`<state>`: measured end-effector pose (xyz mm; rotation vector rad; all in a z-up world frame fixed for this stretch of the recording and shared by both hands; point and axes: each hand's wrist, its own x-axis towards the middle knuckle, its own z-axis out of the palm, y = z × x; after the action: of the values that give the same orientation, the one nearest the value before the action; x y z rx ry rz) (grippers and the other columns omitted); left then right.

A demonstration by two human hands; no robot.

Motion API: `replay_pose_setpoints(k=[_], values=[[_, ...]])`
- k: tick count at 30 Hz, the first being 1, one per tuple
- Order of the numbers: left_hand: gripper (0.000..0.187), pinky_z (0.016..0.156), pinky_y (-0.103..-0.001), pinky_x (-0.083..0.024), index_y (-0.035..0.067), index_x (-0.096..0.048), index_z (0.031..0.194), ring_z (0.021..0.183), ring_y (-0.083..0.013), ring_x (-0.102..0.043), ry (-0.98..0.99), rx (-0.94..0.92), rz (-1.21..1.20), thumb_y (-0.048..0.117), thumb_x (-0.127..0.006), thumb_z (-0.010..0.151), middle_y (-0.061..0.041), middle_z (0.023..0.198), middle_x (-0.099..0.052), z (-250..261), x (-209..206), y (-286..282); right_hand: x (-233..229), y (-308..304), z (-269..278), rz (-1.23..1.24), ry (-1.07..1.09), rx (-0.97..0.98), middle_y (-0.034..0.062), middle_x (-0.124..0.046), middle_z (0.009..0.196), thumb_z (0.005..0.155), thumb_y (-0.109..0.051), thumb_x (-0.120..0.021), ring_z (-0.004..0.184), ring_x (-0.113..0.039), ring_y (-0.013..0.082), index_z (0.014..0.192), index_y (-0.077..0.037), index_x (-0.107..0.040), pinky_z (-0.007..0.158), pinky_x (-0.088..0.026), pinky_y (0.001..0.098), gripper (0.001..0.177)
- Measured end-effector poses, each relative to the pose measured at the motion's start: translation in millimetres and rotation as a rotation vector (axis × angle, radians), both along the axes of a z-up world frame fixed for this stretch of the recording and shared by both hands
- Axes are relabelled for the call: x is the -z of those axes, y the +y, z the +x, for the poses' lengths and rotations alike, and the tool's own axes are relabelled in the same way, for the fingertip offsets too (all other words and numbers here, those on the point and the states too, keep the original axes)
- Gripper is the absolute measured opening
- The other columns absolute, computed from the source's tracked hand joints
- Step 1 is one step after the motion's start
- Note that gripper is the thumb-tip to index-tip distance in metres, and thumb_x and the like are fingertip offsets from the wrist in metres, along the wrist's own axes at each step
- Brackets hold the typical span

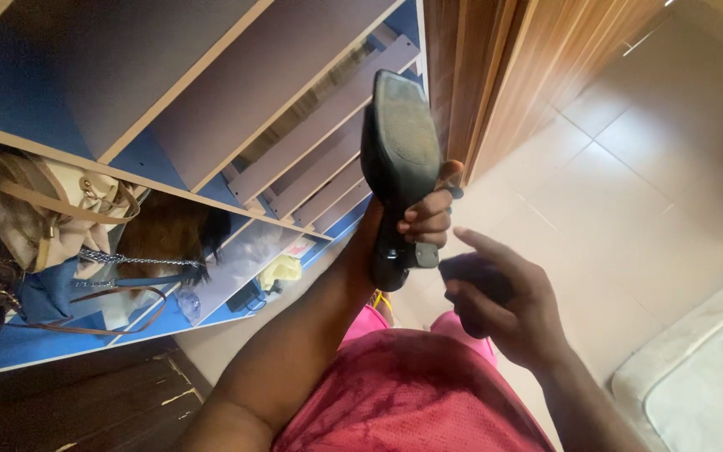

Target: The recorder is wiping and cleaning different pairs of shoes and sandals using a purple cloth.

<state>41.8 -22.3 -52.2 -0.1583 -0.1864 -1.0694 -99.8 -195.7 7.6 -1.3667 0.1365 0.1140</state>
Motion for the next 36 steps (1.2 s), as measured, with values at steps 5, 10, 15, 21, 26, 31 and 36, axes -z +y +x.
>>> replay_pose_setpoints(k=[5, 10, 15, 21, 26, 31, 36], values=[[0.051, 0.071, -0.024, -0.044, 0.000, -0.047, 0.148, 0.059, -0.0072, -0.049, -0.152, 0.001, 0.174, 0.035, -0.059, 0.113, -0.001, 0.072, -0.051, -5, 3, -5, -8, 12, 1, -0.381, -0.247, -0.069, 0.0088, -0.075, 0.099, 0.079, -0.002, -0.083, 0.086, -0.071, 0.0121, 0.135, -0.005, -0.063, 0.075, -0.058, 0.0265, 0.060], [0.056, 0.066, -0.026, -0.047, -0.001, -0.048, 0.147, 0.066, -0.0106, -0.051, -0.145, -0.071, 0.175, 0.036, -0.060, 0.107, -0.003, 0.079, -0.052, -13, 1, -13, 6, 18, -3, -0.150, -0.132, 0.035, 0.0084, -0.075, 0.100, 0.087, -0.001, -0.074, 0.086, -0.074, 0.0133, 0.127, -0.002, -0.065, 0.074, -0.062, 0.0275, 0.041], [0.039, 0.055, -0.023, -0.046, -0.001, -0.052, 0.136, 0.061, -0.0100, -0.054, -0.054, -0.242, 0.508, 0.028, -0.053, 0.110, -0.004, 0.075, -0.054, -22, -7, -16, 19, 13, -2, -0.106, -0.055, 0.128, 0.0080, -0.075, 0.101, 0.093, -0.001, -0.068, 0.089, -0.072, 0.0128, 0.124, 0.000, -0.064, 0.075, -0.062, 0.0265, 0.031], [0.030, 0.044, -0.018, -0.037, 0.003, -0.057, 0.126, 0.051, -0.0055, -0.049, -0.135, -0.409, 0.884, 0.027, -0.047, 0.111, -0.002, 0.071, -0.056, -27, -31, -19, 43, 9, -8, -0.021, -0.054, 0.119, 0.0081, -0.072, 0.099, 0.097, -0.007, -0.068, 0.087, -0.070, 0.0125, 0.125, 0.000, -0.062, 0.075, -0.060, 0.0263, 0.030], [0.027, 0.044, -0.021, -0.038, 0.004, -0.059, 0.112, 0.049, -0.0068, -0.046, -0.319, -0.466, 1.281, 0.029, -0.048, 0.108, -0.003, 0.069, -0.056, -29, -42, -21, 37, 10, 1, 0.102, 0.013, 0.036, 0.0108, -0.069, 0.103, 0.093, -0.008, -0.071, 0.090, -0.070, 0.0170, 0.132, -0.005, -0.056, 0.075, -0.061, 0.0324, 0.042], [0.030, 0.066, -0.026, -0.049, 0.003, -0.060, 0.118, 0.075, -0.0083, -0.053, -0.887, -0.851, 1.423, 0.031, -0.064, 0.109, -0.003, 0.090, -0.061, -31, -42, -20, 46, 6, -7, 0.256, 0.294, 0.277, 0.0121, -0.066, 0.102, 0.090, -0.014, -0.067, 0.083, -0.070, 0.0222, 0.125, -0.009, -0.051, 0.067, -0.064, 0.0380, 0.039], [0.033, 0.053, -0.027, -0.050, 0.003, -0.057, 0.111, 0.063, -0.0103, -0.054, -0.758, -0.731, 1.636, 0.033, -0.064, 0.099, -0.005, 0.079, -0.058, -39, -77, -32, 32, 5, -23, 0.482, 0.291, 0.584, 0.0123, -0.062, 0.104, 0.099, -0.018, -0.054, 0.085, -0.065, 0.0203, 0.121, -0.007, -0.053, 0.067, -0.060, 0.0348, 0.024]])
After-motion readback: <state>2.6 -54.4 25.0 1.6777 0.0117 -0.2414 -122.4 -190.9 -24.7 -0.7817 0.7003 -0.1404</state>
